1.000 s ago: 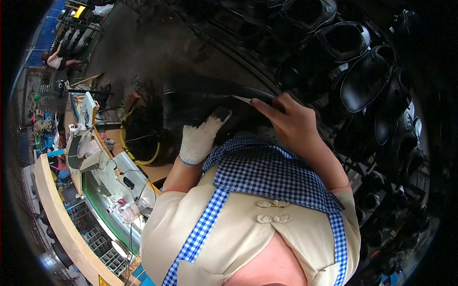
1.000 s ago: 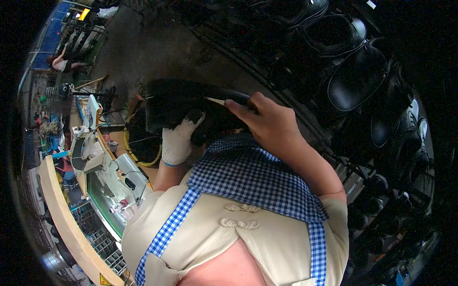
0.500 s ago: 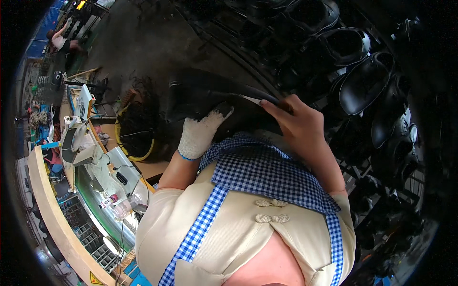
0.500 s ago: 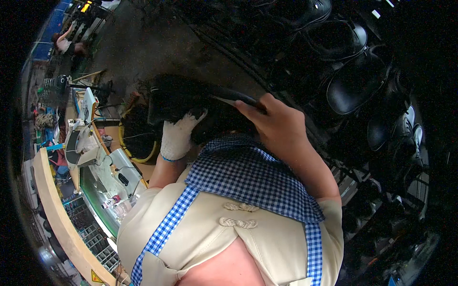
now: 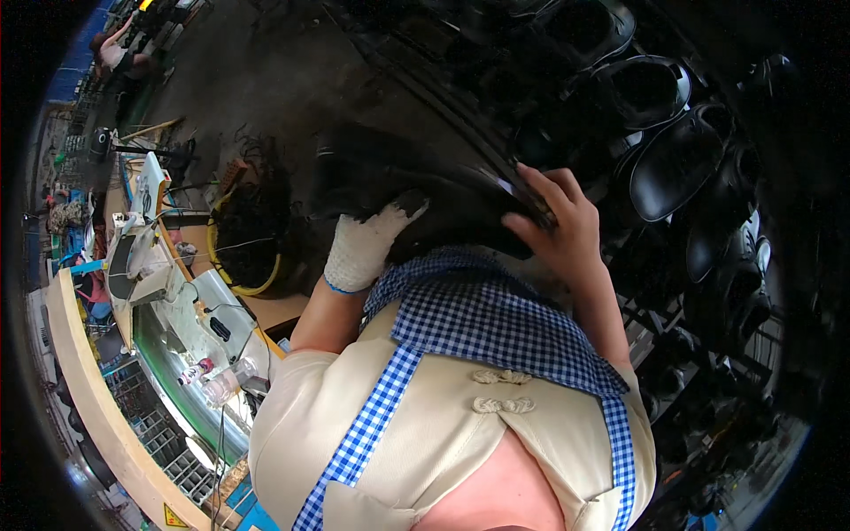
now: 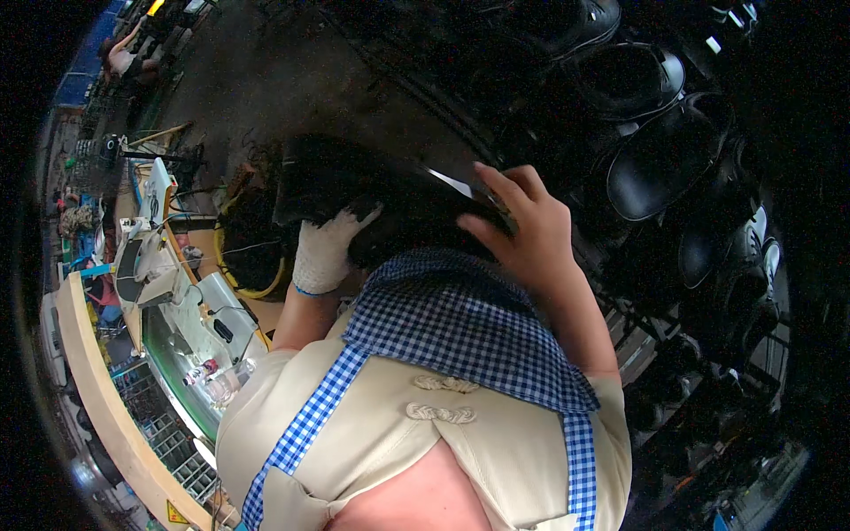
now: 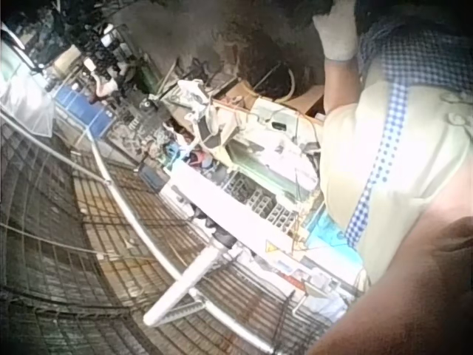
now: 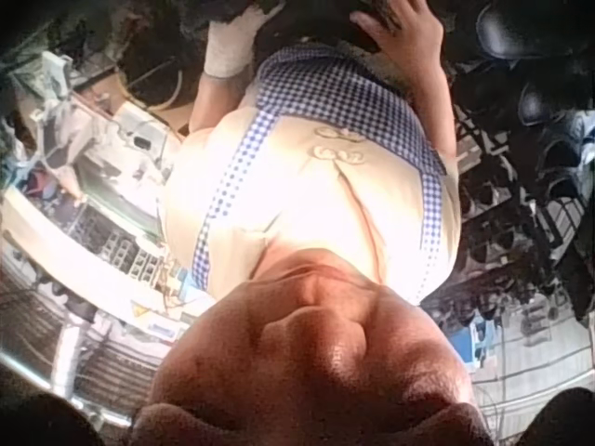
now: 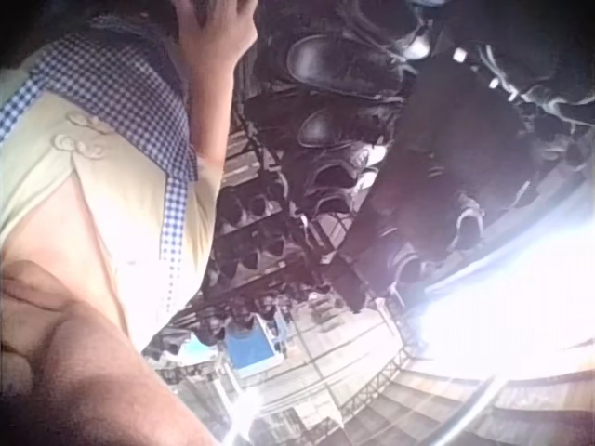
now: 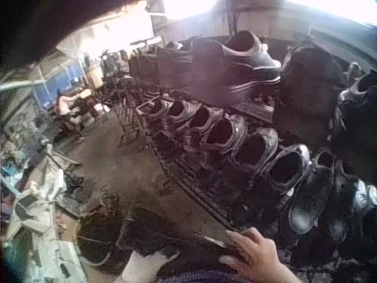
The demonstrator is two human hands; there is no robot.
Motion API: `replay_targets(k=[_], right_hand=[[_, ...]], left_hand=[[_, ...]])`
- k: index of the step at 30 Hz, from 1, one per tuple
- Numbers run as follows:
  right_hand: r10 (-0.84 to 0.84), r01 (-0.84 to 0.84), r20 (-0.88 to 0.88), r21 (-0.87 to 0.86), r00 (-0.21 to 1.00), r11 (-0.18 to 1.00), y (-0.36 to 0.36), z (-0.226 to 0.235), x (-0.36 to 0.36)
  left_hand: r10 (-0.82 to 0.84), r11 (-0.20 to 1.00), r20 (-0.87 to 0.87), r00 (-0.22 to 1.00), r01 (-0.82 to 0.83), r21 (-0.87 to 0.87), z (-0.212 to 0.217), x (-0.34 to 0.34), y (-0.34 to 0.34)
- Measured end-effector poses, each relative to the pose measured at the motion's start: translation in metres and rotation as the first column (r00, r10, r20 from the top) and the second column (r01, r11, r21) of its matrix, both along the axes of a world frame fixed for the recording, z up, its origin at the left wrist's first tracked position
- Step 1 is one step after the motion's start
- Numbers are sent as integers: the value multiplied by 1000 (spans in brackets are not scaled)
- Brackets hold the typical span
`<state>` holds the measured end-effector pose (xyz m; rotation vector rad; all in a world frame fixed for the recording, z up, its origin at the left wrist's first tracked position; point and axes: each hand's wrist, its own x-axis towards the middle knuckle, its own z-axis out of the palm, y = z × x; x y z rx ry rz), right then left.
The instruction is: The person repeatedly picks up black shoes from a metal rack, wipes the exterior surfaces with a white cloth, and returns them to the rack. The person handles the shoes one at a time, turning them to wipe different sides before placing them back.
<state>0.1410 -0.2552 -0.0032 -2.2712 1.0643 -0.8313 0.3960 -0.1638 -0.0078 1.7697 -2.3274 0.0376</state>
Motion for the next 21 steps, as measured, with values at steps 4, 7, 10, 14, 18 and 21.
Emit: replay_targets(k=[4, 7, 10, 14, 18, 21], right_hand=[[61, -64, 21, 277, 998, 959, 4, -33, -14], [-16, -70, 147, 559, 989, 826, -3, -62, -8], [-371, 71, 205, 791, 906, 608, -5, -94, 11], [-282, -47, 355, 691, 891, 721, -16, -129, 20], [-194, -117, 263, 827, 945, 550, -12, -114, 25], [-221, 16, 94, 892, 971, 452, -1, -102, 31]], left_hand=[[130, 989, -137, 982, -119, 89, -12, 18, -7], [272, 947, -450, 851, -154, 283, -34, 31, -21], [150, 959, -823, 548, 121, 255, -35, 26, -30], [330, 925, -455, 827, -187, 330, -83, 64, -34], [728, 673, -648, 224, -416, 612, -82, 86, -73], [687, 679, -677, 265, -565, 468, -119, 105, -133]])
